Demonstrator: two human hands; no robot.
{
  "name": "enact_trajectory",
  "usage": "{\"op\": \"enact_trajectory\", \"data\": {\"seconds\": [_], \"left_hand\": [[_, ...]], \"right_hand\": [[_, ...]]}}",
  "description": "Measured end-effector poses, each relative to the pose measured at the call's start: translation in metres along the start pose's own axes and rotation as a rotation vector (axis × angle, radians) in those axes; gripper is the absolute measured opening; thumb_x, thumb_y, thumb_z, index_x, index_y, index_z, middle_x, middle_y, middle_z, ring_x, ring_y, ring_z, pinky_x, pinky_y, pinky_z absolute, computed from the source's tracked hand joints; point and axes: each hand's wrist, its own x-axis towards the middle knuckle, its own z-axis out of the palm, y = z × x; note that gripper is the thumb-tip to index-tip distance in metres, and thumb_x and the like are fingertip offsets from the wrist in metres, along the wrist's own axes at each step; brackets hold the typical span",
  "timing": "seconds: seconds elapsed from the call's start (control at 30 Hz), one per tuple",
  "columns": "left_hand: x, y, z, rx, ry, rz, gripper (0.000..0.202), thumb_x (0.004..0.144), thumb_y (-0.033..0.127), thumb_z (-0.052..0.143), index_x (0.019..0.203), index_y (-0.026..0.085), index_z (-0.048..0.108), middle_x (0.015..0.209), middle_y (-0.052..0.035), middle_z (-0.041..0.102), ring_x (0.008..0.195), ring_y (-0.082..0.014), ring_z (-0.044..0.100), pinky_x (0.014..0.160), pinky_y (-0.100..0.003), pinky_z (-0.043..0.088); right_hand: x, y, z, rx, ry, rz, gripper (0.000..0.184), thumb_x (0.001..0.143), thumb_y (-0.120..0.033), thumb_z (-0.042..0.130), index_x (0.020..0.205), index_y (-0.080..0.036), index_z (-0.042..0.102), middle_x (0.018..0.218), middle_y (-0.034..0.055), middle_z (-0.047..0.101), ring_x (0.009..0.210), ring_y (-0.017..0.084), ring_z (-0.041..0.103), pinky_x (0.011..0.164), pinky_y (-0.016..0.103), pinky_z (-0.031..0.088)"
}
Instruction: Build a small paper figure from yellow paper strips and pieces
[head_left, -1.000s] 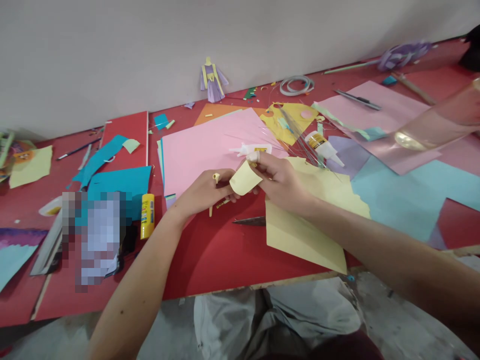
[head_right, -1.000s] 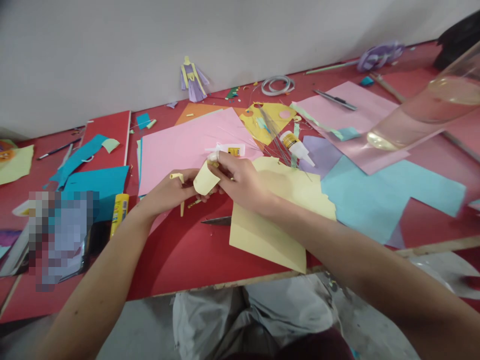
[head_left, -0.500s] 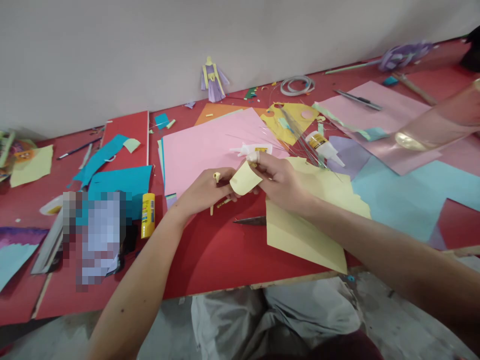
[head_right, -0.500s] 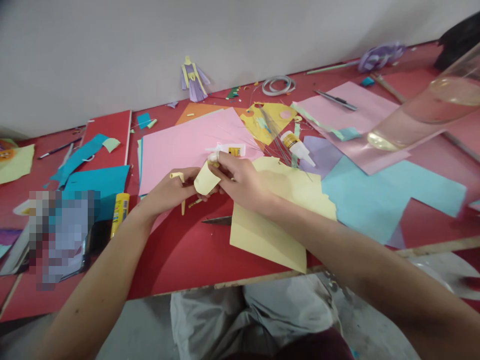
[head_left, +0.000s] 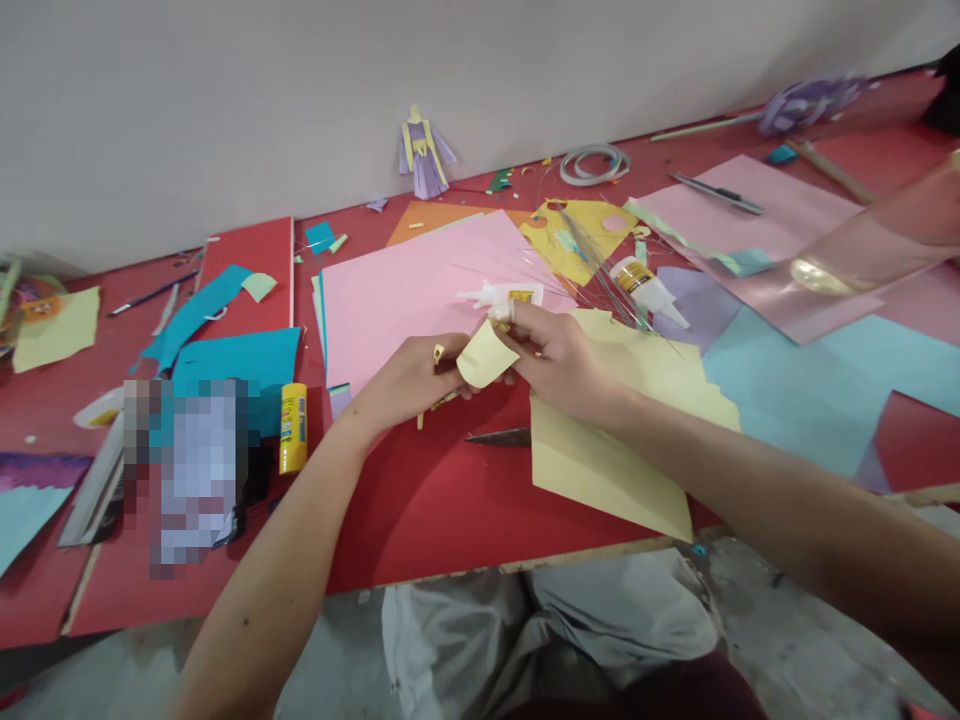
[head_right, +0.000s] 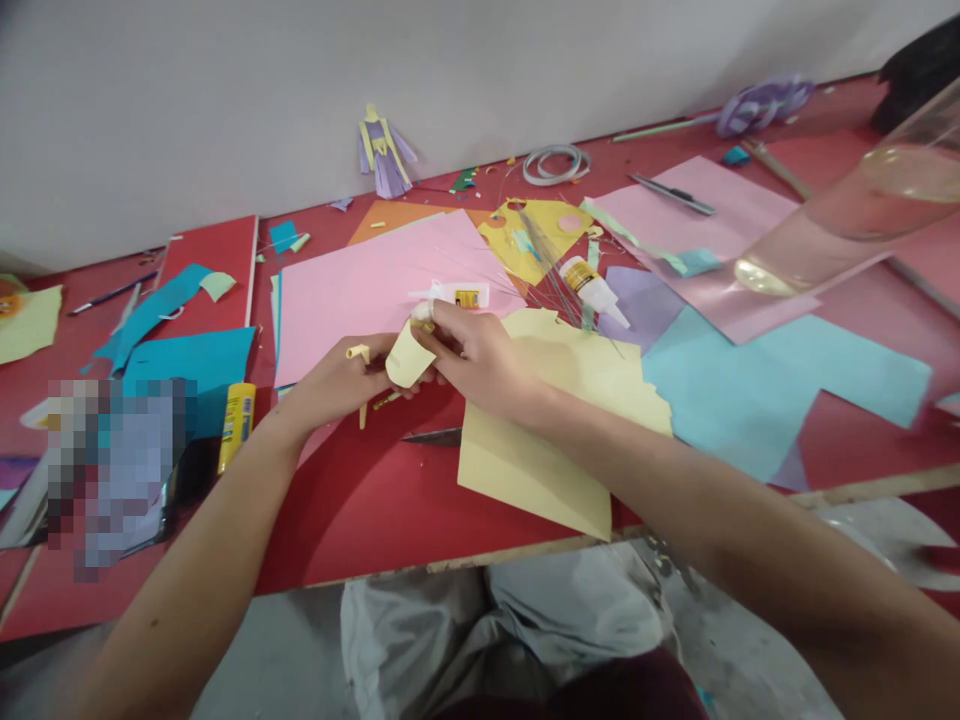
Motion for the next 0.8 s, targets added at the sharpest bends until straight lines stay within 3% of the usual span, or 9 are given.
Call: {"op": "enact_trajectory", "data": {"seconds": [0.33,0.5,0.8], "left_hand": [[-0.003,0.005,0.001,0.121,0.006,0.047,0.022,0.08,0.01,0.049,0.089,0.015,0.068,0.076,0.0003,0.07,0.069,-0.011,0.066,0.065,-0.019,0.051],[-0.004,0.008,0.002,0.171,0.003,0.059,0.02,0.08,0.009,0.048,0.085,0.015,0.066,0.079,0.0002,0.069,0.073,-0.0113,0.066,0.069,-0.02,0.05],[-0.005,0.01,0.0,0.189,-0.017,0.078,0.018,0.08,0.009,0.048,0.081,0.015,0.065,0.079,0.0002,0.069,0.073,-0.0115,0.065,0.068,-0.02,0.049]], "right_hand": [[0.0,-0.001,0.0,-0.021,-0.011,-0.002,0.02,0.096,-0.026,0.047,0.077,-0.019,0.052,0.063,-0.0018,0.055,0.056,0.01,0.054,0.052,0.024,0.041],[0.0,0.001,0.0,-0.084,0.023,-0.027,0.015,0.092,-0.022,0.053,0.078,-0.019,0.055,0.064,-0.0022,0.055,0.056,0.01,0.053,0.053,0.025,0.04],[0.0,0.002,0.0,-0.125,0.023,-0.042,0.016,0.093,-0.027,0.053,0.078,-0.02,0.054,0.068,-0.0012,0.058,0.06,0.012,0.055,0.055,0.025,0.039]]}}
